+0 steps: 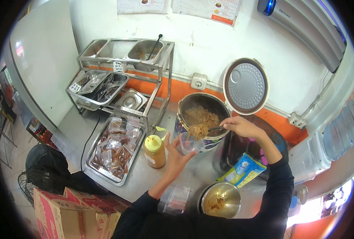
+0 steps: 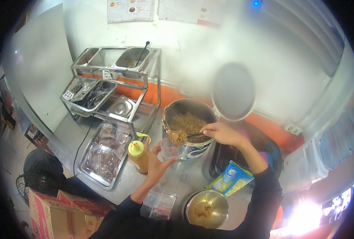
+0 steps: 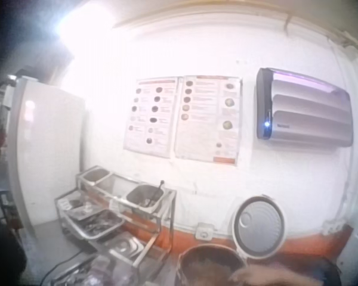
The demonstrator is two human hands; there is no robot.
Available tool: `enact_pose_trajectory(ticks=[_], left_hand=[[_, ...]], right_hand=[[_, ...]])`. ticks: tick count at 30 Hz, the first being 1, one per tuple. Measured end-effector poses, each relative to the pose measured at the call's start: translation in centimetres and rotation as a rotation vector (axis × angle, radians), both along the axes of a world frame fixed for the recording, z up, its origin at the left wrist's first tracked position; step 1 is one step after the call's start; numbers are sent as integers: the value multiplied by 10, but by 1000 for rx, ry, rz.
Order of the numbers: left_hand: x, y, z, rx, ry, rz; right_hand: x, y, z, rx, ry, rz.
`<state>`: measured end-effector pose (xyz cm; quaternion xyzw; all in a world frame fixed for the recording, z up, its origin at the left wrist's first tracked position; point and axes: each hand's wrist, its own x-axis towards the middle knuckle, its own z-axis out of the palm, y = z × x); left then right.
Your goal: The person scoops cooked rice from a large pot into small plastic containers, then places the containers into blue cardboard boxes. They seal the boxes and place them into a clear plastic bag. The person also writes on a paper slip and handles various packaged items on the counter.
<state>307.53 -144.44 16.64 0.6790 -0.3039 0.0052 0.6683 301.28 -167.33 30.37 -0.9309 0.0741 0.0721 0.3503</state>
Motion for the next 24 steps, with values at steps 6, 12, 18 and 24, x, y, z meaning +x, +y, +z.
enact_pose_trajectory(ticks=[6, 12, 18, 24], left_hand=[[-8, 3, -8, -125, -125, 16], [-14, 14, -13, -134, -166, 106], [-17, 14, -19, -135, -193, 99], [-17, 26, -32, 48, -128, 103]], right_hand=[[-17, 47, -6, -541, -424, 253], [-44, 90, 4, -1194, -775, 476], [-48, 77, -5, -1116, -832, 488], [-15, 40, -1, -999, -765, 159]])
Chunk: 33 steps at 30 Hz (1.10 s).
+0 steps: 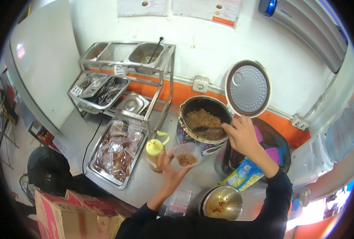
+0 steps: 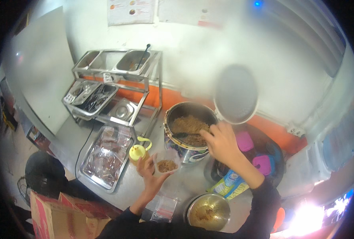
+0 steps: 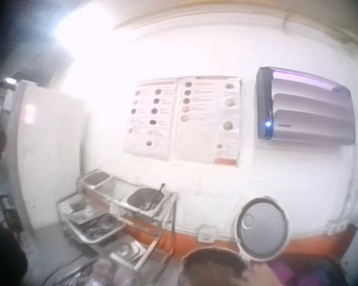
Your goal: The person scoops cooked rice from a large pot into small plastic containers, then places the containers into blue cardboard boxes. They seal the boxes and place them into a clear plastic bag. The person also writes on a paper slip and handles various packaged items on the counter.
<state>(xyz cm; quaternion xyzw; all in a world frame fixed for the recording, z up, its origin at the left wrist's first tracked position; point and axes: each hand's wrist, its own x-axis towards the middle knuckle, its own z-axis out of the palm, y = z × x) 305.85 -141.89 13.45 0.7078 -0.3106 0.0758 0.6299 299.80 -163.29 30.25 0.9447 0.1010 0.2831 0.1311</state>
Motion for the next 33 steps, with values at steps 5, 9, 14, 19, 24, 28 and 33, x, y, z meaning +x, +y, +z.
enact_pose_trajectory(ticks=[5, 9, 14, 19, 24, 28, 33], left_hand=[[-4, -8, -12, -140, 78, -54], [-2, -3, -19, -67, 32, -88], [-5, 11, -20, -53, 86, -73], [-10, 11, -19, -21, 77, -103], [-19, 8, -19, 33, 73, -122], [-23, 10, -15, -45, 42, -161], [-23, 20, -12, 5, 30, -122]], right_hand=[[69, -81, -79, -20, 98, -130], [99, -93, -124, -104, 291, -86], [93, -89, -111, 73, 754, -151], [81, -110, -110, 550, 907, -117], [92, -96, -119, 747, 883, -157], [97, -94, -124, 845, 838, -225], [81, -90, -121, 788, 677, -136]])
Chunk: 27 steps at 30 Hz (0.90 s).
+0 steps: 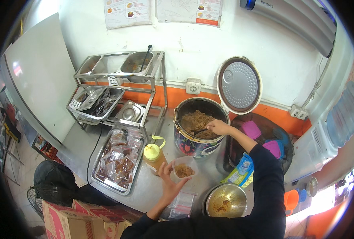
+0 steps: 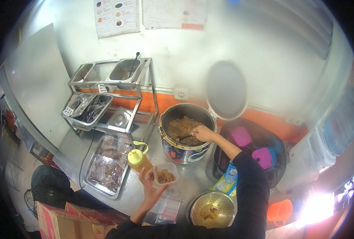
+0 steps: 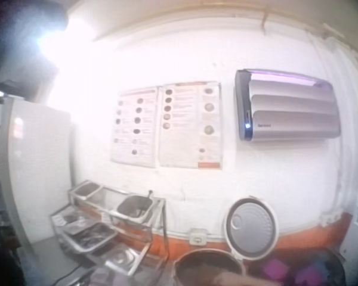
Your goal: The person scoops cooked rice from a large pot into small plastic containers, then places the containers into blue cardboard boxes. They seal the boxes and place them into a clear plastic bag. The person also writes on a paper slip and handles various packaged items on the counter.
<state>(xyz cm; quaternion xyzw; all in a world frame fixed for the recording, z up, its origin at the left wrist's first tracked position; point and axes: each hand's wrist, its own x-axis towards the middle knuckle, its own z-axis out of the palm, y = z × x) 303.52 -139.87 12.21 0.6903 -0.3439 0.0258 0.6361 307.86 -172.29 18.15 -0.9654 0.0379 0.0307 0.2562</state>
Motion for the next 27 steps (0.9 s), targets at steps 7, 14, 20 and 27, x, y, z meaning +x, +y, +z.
enact_pose_trajectory(ticks=[7, 14, 20, 27], left_hand=[[-6, -2, 1, -56, 14, 11], [-9, 1, -8, -17, -17, 37], [-9, 4, -9, -32, -12, 32], [-1, -2, -1, 23, -34, 51]], right_hand=[[-13, 19, 1, -162, -163, -61], [6, 66, -3, -320, -253, -230], [12, 73, -4, -255, -262, -334], [25, 32, -18, 69, -147, -411]])
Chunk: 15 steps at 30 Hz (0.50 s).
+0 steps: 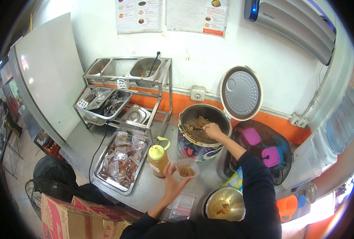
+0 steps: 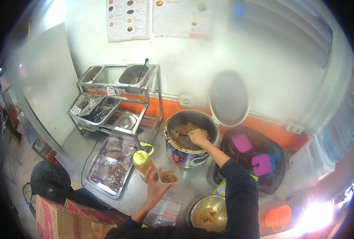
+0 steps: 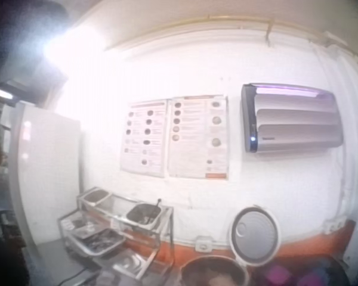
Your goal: The person scoops cooked rice from a large pot into small plastic containers, then places the containers into blue cardboard boxes. They seal the boxes and place them into a clear plastic bag. The person also writes on a paper slip and handles various packaged items on the counter.
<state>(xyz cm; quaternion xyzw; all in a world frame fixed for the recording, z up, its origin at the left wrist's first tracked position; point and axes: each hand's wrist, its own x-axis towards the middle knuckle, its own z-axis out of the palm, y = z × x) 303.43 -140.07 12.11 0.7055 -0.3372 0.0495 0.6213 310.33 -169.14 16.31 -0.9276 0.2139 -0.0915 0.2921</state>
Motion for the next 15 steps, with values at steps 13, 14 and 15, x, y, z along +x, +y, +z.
enact_pose_trajectory(ticks=[13, 14, 15], left_hand=[[15, -22, 20, -34, -32, 9], [16, -27, 26, -30, -25, -6], [17, -32, 30, -25, -18, -22]], right_hand=[[-61, -20, 73, 308, -88, 29], [-71, -24, 81, 328, -94, 62], [-82, -30, 88, 348, -100, 95]])
